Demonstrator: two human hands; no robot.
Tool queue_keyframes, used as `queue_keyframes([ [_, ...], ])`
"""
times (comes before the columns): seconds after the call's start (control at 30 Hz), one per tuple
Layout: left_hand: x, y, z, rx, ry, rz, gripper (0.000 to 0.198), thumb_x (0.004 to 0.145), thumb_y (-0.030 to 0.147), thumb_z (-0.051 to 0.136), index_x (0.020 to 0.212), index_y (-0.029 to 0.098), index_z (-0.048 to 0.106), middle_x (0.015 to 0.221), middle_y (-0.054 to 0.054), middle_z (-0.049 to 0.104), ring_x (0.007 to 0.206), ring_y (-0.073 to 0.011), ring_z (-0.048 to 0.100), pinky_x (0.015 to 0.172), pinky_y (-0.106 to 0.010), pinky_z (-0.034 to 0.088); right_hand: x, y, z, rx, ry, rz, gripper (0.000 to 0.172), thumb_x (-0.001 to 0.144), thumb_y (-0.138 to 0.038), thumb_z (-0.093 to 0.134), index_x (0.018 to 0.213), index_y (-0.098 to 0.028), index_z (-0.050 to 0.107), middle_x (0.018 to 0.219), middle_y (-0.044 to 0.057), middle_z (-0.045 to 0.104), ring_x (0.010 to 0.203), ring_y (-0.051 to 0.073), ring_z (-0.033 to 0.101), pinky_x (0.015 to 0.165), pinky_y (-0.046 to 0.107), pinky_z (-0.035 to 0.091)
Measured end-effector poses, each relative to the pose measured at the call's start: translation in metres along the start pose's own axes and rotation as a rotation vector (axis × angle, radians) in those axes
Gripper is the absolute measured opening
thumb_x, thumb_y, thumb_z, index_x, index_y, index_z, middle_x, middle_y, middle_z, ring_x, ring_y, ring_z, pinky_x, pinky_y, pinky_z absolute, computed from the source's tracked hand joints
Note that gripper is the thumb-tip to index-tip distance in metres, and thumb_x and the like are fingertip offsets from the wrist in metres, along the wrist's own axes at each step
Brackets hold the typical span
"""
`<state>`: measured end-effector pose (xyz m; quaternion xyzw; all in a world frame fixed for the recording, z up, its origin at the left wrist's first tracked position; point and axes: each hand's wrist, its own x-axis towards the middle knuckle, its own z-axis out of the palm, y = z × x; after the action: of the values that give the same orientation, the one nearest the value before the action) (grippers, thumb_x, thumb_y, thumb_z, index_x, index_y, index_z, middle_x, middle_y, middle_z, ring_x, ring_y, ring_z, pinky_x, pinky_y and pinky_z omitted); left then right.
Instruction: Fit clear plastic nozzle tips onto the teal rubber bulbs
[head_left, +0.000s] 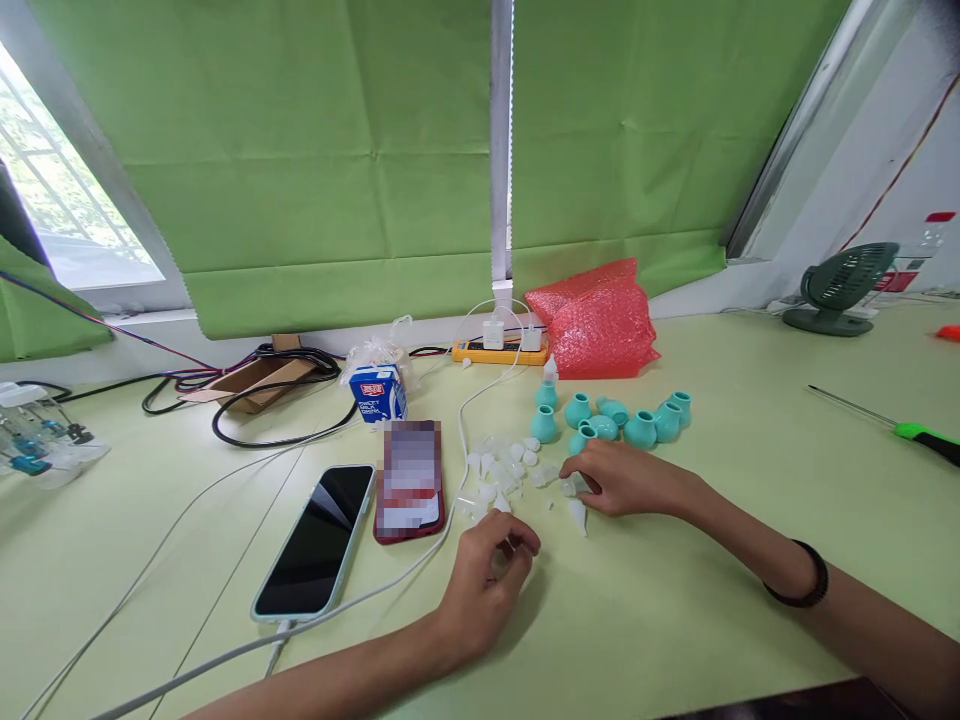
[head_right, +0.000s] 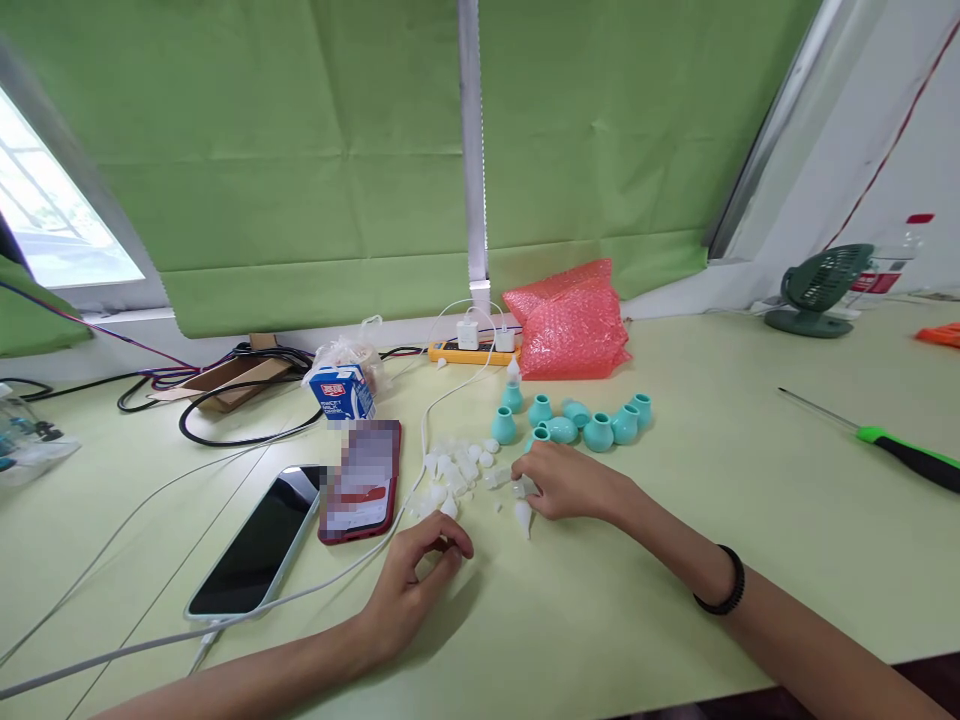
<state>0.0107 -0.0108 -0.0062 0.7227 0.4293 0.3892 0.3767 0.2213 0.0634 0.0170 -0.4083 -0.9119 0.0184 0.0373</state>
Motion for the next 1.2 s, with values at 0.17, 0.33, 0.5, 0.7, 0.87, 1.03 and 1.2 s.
queue_keyframes([
  [0.17, -0.001, -0.001, 0.002, -0.113, 0.019, -0.075, 0.008, 0.076, 0.018, 0.046, 0.075, 0.016, 0.054, 0.069, -0.002, 0.054, 0.066, -0.0131, 0.049, 0.06, -0.024, 0.04, 0.004, -0.01, -0.008, 0.028, 0.173, -0.018, 0.017, 0.069, -0.02, 0.052, 0.084, -0.016, 0.061, 0.051, 0.0, 0.052, 0.053, 0.014, 0.049, 0.049, 0.024, 0.029],
  [0.33, 0.002, -0.007, 0.006, -0.327, 0.074, -0.131, 0.03, 0.071, 0.025, 0.057, 0.098, 0.018, 0.046, 0.078, -0.002, 0.055, 0.07, -0.0132, 0.052, 0.057, -0.023, 0.042, 0.003, -0.045, 0.004, 0.17, 0.515, -0.21, 0.015, 0.07, -0.024, 0.053, 0.083, -0.017, 0.057, 0.076, 0.006, 0.058, 0.065, 0.014, 0.054, 0.056, 0.024, 0.038],
  [0.5, 0.004, -0.011, 0.008, -0.338, 0.077, -0.141, 0.021, 0.072, 0.029, 0.057, 0.085, 0.014, 0.052, 0.075, -0.004, 0.057, 0.066, -0.0128, 0.053, 0.056, -0.023, 0.044, 0.0, -0.062, 0.023, 0.195, 0.585, -0.319, 0.018, 0.074, -0.019, 0.05, 0.092, -0.019, 0.054, 0.086, 0.006, 0.061, 0.075, 0.015, 0.057, 0.064, 0.026, 0.042],
  [0.7, 0.003, -0.009, 0.006, -0.321, 0.157, -0.156, 0.017, 0.071, 0.023, 0.055, 0.085, 0.014, 0.05, 0.074, -0.002, 0.053, 0.066, -0.0122, 0.05, 0.056, -0.023, 0.045, 0.0, -0.041, -0.003, 0.368, 0.484, -0.319, 0.017, 0.072, -0.019, 0.052, 0.089, -0.017, 0.056, 0.084, 0.006, 0.06, 0.077, 0.015, 0.056, 0.066, 0.025, 0.042],
  [0.87, 0.004, -0.01, 0.005, -0.348, 0.14, -0.15, 0.015, 0.07, 0.018, 0.053, 0.084, 0.015, 0.05, 0.073, -0.001, 0.051, 0.065, -0.0113, 0.049, 0.056, -0.022, 0.045, 0.005, -0.023, -0.001, 0.173, 0.212, -0.191, 0.012, 0.07, -0.019, 0.054, 0.08, -0.017, 0.062, 0.075, 0.005, 0.059, 0.071, 0.016, 0.053, 0.061, 0.026, 0.039],
  [1.03, 0.004, -0.009, 0.005, -0.343, 0.132, -0.151, 0.017, 0.071, 0.02, 0.053, 0.087, 0.015, 0.05, 0.076, -0.002, 0.051, 0.068, -0.012, 0.049, 0.055, -0.021, 0.045, 0.009, -0.022, 0.01, 0.094, 0.118, -0.195, 0.014, 0.074, -0.017, 0.05, 0.068, -0.017, 0.063, 0.065, 0.005, 0.059, 0.073, 0.018, 0.051, 0.058, 0.026, 0.037],
  [1.2, 0.004, -0.012, 0.006, -0.333, 0.132, -0.15, 0.021, 0.072, 0.022, 0.053, 0.092, 0.014, 0.051, 0.082, -0.004, 0.053, 0.073, -0.0132, 0.049, 0.057, -0.022, 0.046, 0.01, -0.03, 0.007, 0.583, 0.237, -0.123, 0.013, 0.073, -0.025, 0.055, 0.074, -0.015, 0.064, 0.069, 0.004, 0.061, 0.064, 0.013, 0.054, 0.058, 0.025, 0.042],
])
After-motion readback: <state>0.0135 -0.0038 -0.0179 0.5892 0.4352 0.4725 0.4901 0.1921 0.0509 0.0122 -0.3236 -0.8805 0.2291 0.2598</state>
